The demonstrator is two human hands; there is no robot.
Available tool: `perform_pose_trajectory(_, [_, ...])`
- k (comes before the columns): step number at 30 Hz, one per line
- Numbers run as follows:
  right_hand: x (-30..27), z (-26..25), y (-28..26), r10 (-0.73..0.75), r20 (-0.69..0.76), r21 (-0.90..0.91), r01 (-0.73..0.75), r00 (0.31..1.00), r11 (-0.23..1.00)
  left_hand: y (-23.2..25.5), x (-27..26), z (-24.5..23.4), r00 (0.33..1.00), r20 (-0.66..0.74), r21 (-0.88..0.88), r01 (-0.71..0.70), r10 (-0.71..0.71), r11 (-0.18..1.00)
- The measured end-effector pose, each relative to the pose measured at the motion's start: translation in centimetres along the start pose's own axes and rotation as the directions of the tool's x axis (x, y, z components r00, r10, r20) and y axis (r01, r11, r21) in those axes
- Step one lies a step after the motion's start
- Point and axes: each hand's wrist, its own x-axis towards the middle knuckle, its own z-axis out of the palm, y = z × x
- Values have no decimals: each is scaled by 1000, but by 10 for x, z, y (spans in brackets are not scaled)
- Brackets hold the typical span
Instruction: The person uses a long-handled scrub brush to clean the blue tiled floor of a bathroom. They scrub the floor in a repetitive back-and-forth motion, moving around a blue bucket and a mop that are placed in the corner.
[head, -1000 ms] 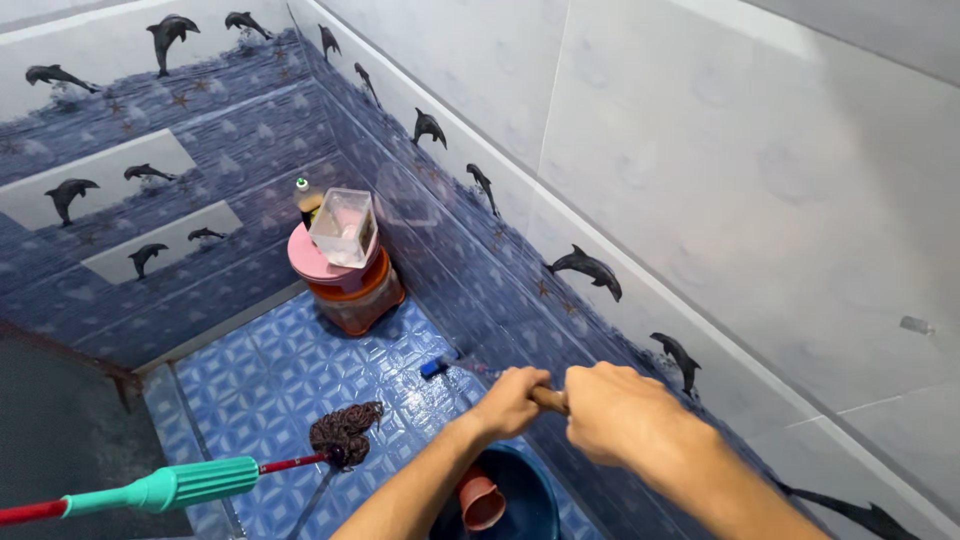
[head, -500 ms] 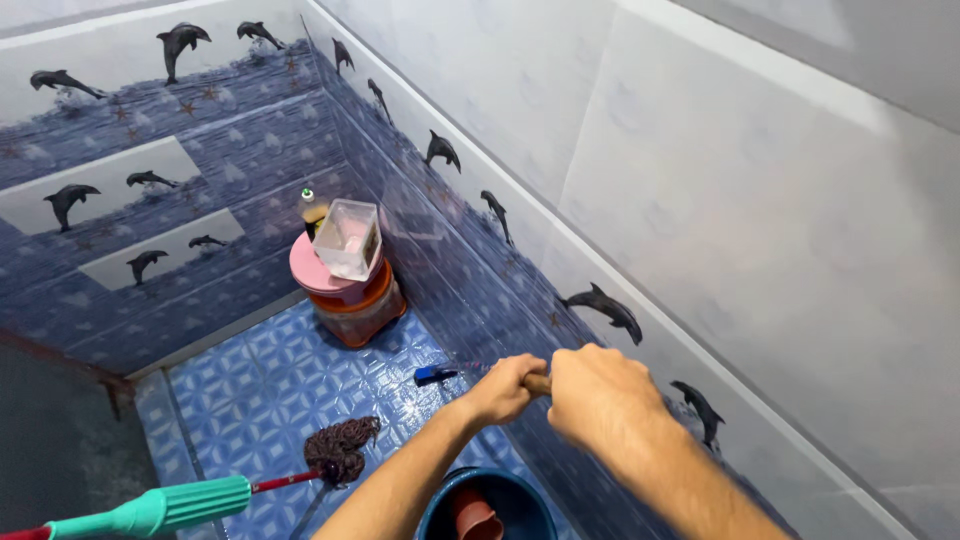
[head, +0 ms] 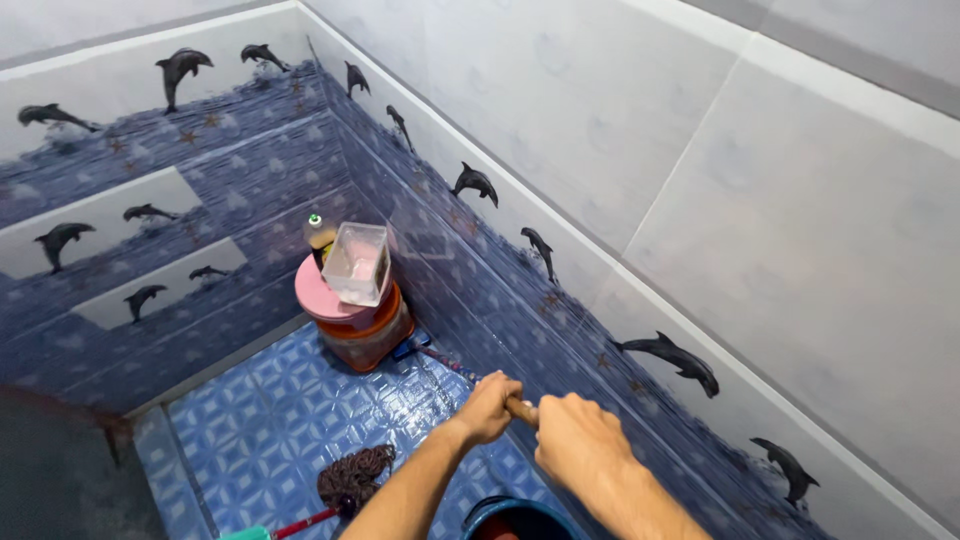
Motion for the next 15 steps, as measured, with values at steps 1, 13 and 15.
perform_pose_trajectory(1, [9, -5, -6, 19, 1, -10, -19, 1000, 1000, -7, 7, -6, 1000, -9, -11, -14, 13, 1000])
perform_pose_trajectory(13, [-10, -76, -19, 217, 180, -49, -211, 960, 976, 58, 26, -46, 961, 263, -7, 96, -90, 995])
perform_pose_trajectory(15, [-27, -91, -13, 239, 203, -78, -228, 950, 971, 83, 25, -46, 938, 340, -42, 92, -72, 995])
